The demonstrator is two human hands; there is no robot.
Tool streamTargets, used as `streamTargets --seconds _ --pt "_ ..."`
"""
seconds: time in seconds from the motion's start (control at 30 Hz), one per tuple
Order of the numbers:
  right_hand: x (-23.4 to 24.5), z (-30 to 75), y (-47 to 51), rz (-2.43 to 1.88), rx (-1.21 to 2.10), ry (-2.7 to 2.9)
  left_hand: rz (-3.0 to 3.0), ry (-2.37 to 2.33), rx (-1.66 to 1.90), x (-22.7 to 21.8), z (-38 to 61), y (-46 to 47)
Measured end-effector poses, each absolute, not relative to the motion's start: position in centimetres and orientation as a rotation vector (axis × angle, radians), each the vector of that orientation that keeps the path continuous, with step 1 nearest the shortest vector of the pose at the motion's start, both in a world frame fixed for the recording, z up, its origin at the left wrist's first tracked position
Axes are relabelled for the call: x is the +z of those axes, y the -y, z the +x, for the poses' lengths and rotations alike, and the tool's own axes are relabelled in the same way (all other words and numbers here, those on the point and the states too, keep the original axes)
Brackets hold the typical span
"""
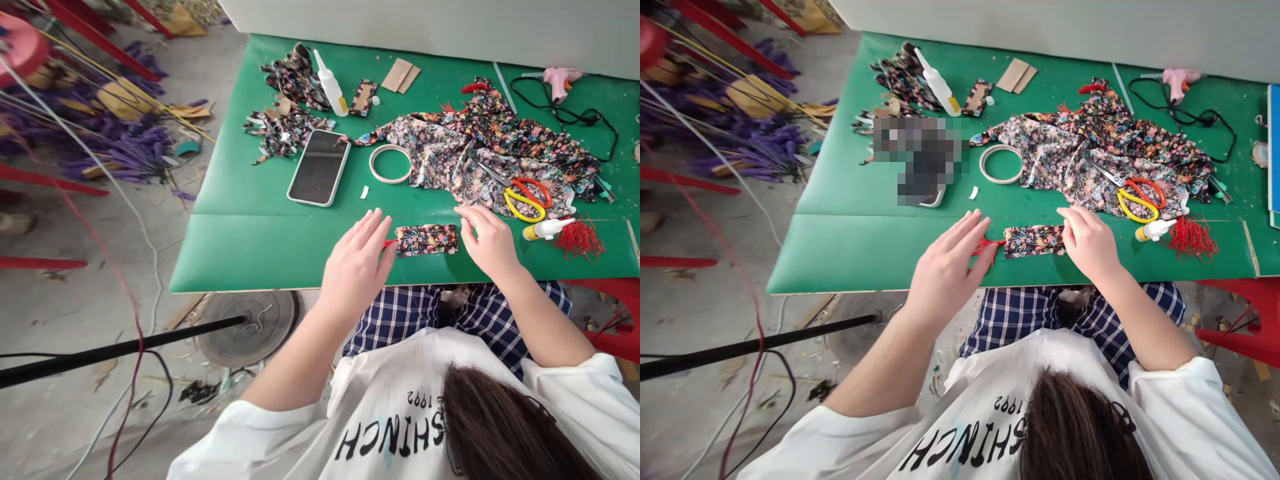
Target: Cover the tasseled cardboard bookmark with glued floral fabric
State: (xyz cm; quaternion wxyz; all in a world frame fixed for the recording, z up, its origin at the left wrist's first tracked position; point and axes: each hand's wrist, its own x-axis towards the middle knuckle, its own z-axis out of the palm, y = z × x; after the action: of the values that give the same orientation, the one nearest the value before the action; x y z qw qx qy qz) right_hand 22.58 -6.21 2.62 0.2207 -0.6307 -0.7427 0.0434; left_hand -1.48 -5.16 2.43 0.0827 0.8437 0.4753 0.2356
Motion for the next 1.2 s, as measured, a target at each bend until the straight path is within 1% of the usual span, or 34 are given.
streamTargets --seconds 0.07,0.13,0.23,0.33,0.53,0.7,0.77,0.83,0.93,1.03,1.1,1.2 --pt "2.0 22.4 6.8 -1.618 0.1 2.128 2.557 -1.394 0.752 2.1 0.6 6.0" --pt "1.1 22.0 7.4 -1.557 0.117 2.245 2.59 -1.369 0.723 0.9 2.4 6.7" --pt "-0.3 21.5 8.4 -1.62 0.182 2.425 2.63 -1.263 0.524 -1.4 4.0 7.4" --pt "-1.2 21.2 9.0 -1.696 0.228 2.499 2.654 -1.251 0.387 -3.0 4.3 7.7" --pt "-1.3 21.0 9.1 -1.7 0.222 2.505 2.64 -1.253 0.38 -3.2 4.0 7.5" --pt "-1.6 21.4 9.0 -1.678 0.32 2.47 2.661 -1.268 0.343 -3.3 4.4 7.9" --pt "-1.7 22.0 9.2 -1.605 0.336 2.389 2.671 -1.261 0.336 -3.1 4.2 7.7" --pt "-1.9 22.7 9.5 -1.536 0.295 2.174 2.679 -1.261 0.378 -2.3 3.8 6.6" --pt "-2.3 23.4 10.1 -1.518 0.255 1.759 2.673 -1.305 0.572 0.1 3.6 3.1" --pt "-2.5 23.6 10.2 -1.559 0.302 1.576 2.65 -1.331 0.776 2.4 5.0 -1.3" --pt "-2.5 23.5 10.1 -1.574 0.318 1.559 2.634 -1.374 0.821 2.5 6.8 -3.4" --pt "-2.3 23.4 9.9 -1.581 0.32 1.558 2.615 -1.383 0.708 0.6 9.5 -4.5"
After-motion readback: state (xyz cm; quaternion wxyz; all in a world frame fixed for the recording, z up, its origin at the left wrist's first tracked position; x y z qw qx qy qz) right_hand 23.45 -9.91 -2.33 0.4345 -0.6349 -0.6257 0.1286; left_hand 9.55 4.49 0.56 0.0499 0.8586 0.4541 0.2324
